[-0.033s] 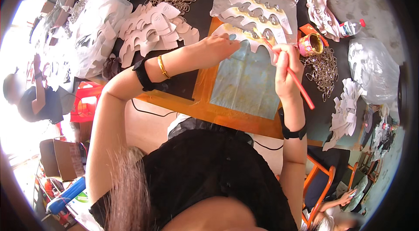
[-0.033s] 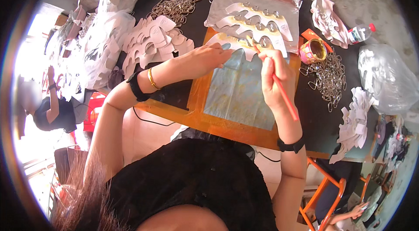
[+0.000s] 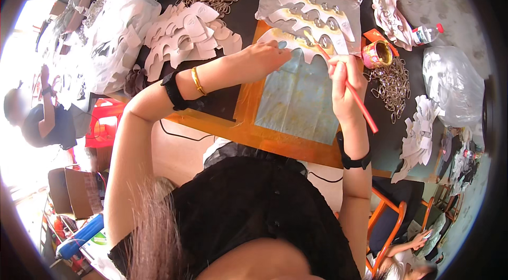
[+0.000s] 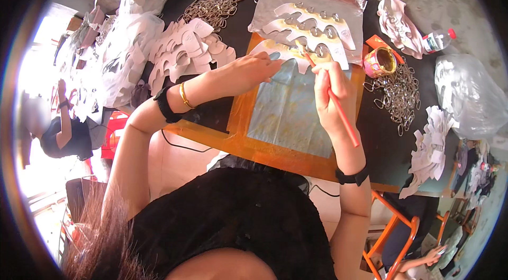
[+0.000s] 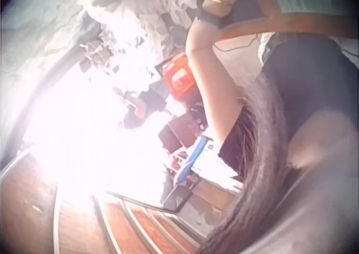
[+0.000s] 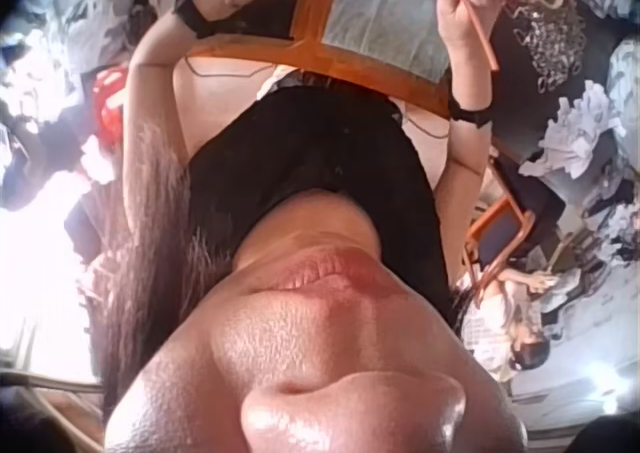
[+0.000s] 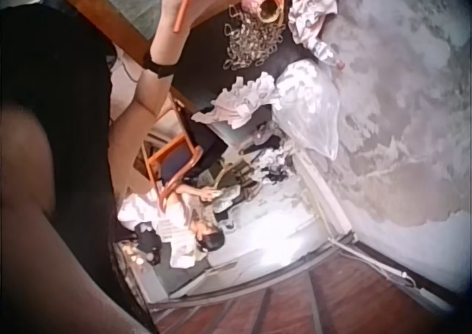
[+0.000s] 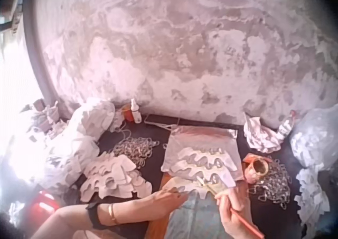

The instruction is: Apply glue with a brush to white shoe component cutouts and stack them.

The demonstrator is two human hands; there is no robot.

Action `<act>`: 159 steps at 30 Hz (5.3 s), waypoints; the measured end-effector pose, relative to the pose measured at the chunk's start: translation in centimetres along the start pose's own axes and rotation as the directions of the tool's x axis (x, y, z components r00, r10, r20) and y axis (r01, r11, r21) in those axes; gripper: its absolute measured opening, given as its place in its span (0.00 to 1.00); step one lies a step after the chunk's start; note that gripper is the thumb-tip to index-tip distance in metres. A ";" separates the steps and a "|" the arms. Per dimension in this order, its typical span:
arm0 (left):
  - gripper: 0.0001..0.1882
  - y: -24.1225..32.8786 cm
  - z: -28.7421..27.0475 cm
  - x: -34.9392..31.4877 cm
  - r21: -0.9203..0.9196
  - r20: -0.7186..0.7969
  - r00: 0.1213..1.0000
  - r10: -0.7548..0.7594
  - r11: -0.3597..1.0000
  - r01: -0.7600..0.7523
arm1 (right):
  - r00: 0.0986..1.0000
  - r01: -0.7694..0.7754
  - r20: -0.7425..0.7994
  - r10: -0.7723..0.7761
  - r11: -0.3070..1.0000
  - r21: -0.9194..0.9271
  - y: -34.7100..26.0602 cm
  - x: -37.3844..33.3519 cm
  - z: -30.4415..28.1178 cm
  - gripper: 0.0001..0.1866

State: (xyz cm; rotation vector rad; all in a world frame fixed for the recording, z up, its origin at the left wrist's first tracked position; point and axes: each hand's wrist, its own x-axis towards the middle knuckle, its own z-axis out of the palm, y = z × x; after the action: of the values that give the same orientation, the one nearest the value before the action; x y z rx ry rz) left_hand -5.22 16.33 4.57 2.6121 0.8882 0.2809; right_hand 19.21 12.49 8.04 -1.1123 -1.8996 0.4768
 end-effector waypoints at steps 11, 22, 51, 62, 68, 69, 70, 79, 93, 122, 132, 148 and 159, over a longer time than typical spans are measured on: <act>0.15 -0.3 0.3 0.2 0.023 -0.034 0.999 -0.038 0.999 0.039 | 0.996 -0.084 0.038 0.081 0.994 0.068 -0.1 0.1 1.3 0.02; 0.12 -0.8 0.6 0.3 -0.021 -0.041 0.999 -0.034 0.999 0.033 | 0.995 -0.064 0.080 0.061 0.997 0.034 0.2 0.2 1.5 0.03; 0.06 -0.5 0.4 0.5 -0.018 -0.039 0.998 -0.059 0.998 0.058 | 0.989 0.078 0.125 -0.073 0.997 -0.028 0.0 0.1 1.7 0.05; 0.09 -0.7 0.6 0.4 0.008 -0.067 0.997 -0.041 0.999 0.042 | 0.956 0.237 0.217 -0.199 0.957 -0.168 -0.2 -2.0 2.5 0.13; 0.10 -0.8 0.5 0.4 -0.027 -0.054 0.998 -0.043 0.999 0.042 | 0.951 0.250 0.237 -0.198 0.945 -0.212 -0.5 -2.5 2.6 0.13; 0.10 -0.8 0.4 0.4 -0.028 -0.043 0.998 -0.040 0.999 0.039 | 0.950 0.246 0.246 -0.191 0.945 -0.216 -0.5 -2.6 2.6 0.13; 0.10 -0.8 0.5 0.4 -0.028 -0.043 0.998 -0.041 0.999 0.040 | 0.950 0.246 0.246 -0.191 0.945 -0.216 -0.4 -2.7 2.6 0.13; 0.10 -0.7 0.3 0.4 -0.016 -0.033 0.998 -0.046 0.999 0.045 | 0.971 0.219 0.155 -0.182 0.939 -0.267 -0.3 -3.5 2.2 0.20; 0.08 -1.2 1.1 0.7 0.059 -0.043 0.996 -0.081 0.995 0.084 | 0.995 0.098 0.019 -0.096 0.986 -0.138 -1.6 -0.9 -1.0 0.40; 0.07 -6.9 -2.5 8.7 -0.323 -0.018 0.971 -0.239 0.920 0.221 | 0.999 0.040 0.011 -0.041 0.998 0.049 2.6 2.1 4.1 0.11; 0.06 -7.5 -0.9 9.5 -0.356 -0.039 0.984 -0.172 0.923 0.147 | 0.999 0.013 0.052 -0.013 1.000 0.000 2.5 1.6 3.9 0.10; 0.06 -8.1 0.5 9.7 -0.335 -0.067 0.967 -0.246 0.918 0.210 | 0.998 0.050 0.029 -0.050 0.999 0.000 2.3 1.7 3.8 0.10; 0.07 -7.2 -2.2 8.2 -0.284 -0.187 0.960 -0.208 0.947 0.150 | 0.999 0.029 0.025 -0.028 0.999 -0.029 3.1 0.9 4.0 0.11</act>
State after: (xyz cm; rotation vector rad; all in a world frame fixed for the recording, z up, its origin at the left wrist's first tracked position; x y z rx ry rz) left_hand -3.43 27.32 4.28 2.2635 1.0711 0.5986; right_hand 17.27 15.28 4.17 -1.1014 -1.9464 0.4502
